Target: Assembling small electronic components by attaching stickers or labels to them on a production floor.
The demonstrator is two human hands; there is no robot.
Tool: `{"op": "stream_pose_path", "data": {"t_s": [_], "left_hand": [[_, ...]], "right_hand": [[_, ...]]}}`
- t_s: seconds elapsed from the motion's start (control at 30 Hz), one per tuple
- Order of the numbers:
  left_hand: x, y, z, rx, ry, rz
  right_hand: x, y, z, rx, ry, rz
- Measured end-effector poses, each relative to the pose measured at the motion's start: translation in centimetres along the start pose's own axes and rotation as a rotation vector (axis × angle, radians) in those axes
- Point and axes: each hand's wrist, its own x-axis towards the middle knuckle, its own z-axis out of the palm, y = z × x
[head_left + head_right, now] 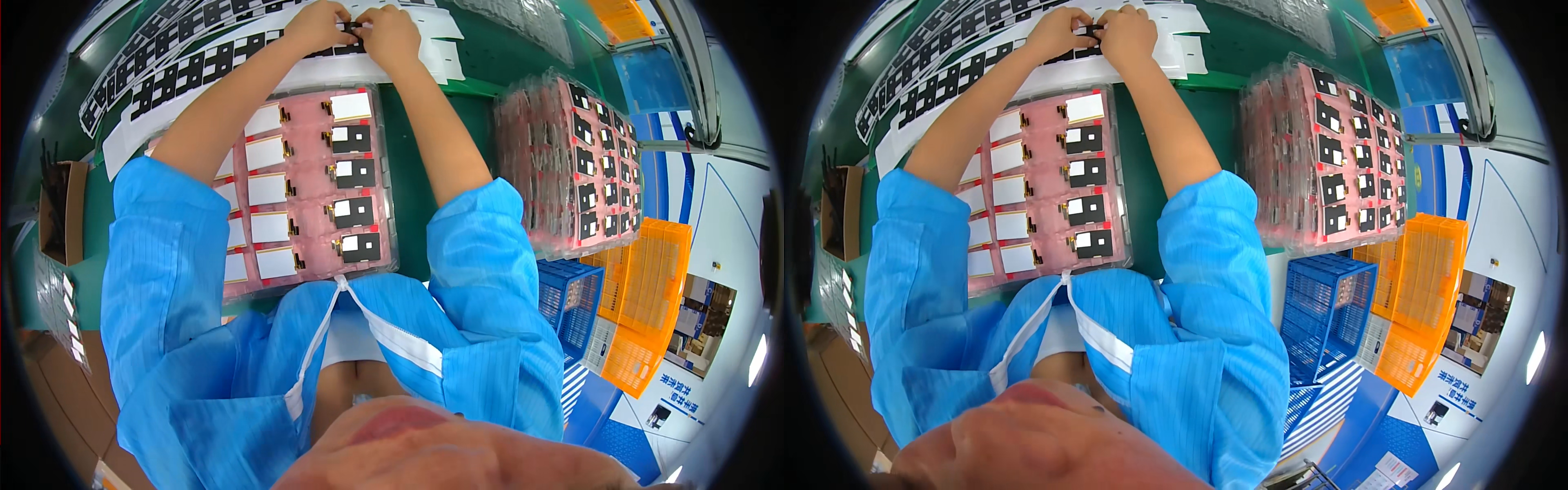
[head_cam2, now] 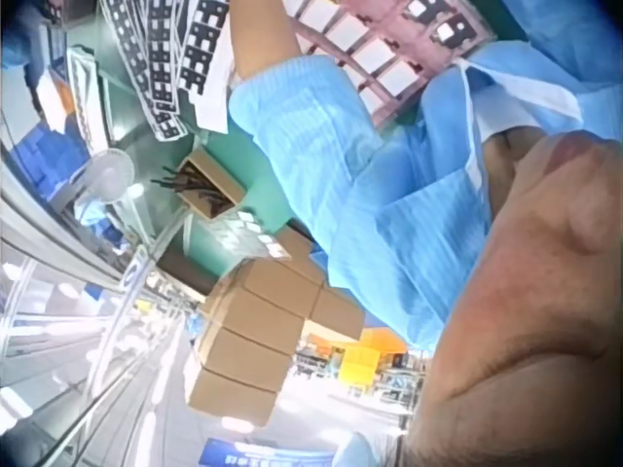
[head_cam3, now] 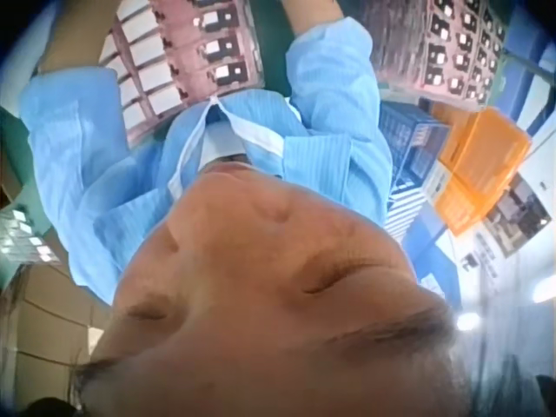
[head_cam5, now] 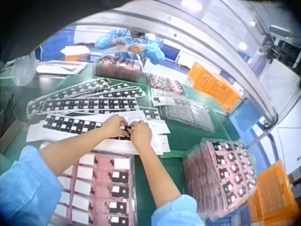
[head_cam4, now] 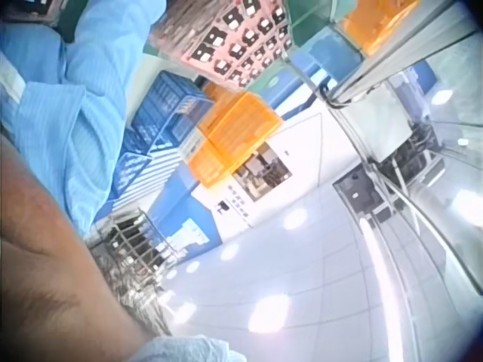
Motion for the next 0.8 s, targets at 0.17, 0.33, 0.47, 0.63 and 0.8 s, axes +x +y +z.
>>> {"op": "stream_pose_path", "data": {"t_s": [0.17,0.33,0.47,0.63,0.8], "left_hand": [[1.1,-1.2,1.6,-0.076,-0.010,-0.038],[0.3,0.6,1.2,0.029,-0.031,-0.100],[-1.7,0.9,0.4,0.123,0.099,0.021],[-6.7,4.4,-4.2,-0.002,0.167,0.221],[-13.6,4.3,-6.7,-0.221,-0.117,0.254]], "right_hand": [[0.8,0.1,-0.6,0.037,-0.093,-0.070],[-0.1,2.5,-2.8,0.591,0.273,0.129],[-3.6,3.6,-4.4,1.051,0.074,0.154],[-8.2,1.7,-9.5,1.036,-0.140,0.286],[-9.5,-2.6,-12.4,0.990,-0.218,0.460]]}}
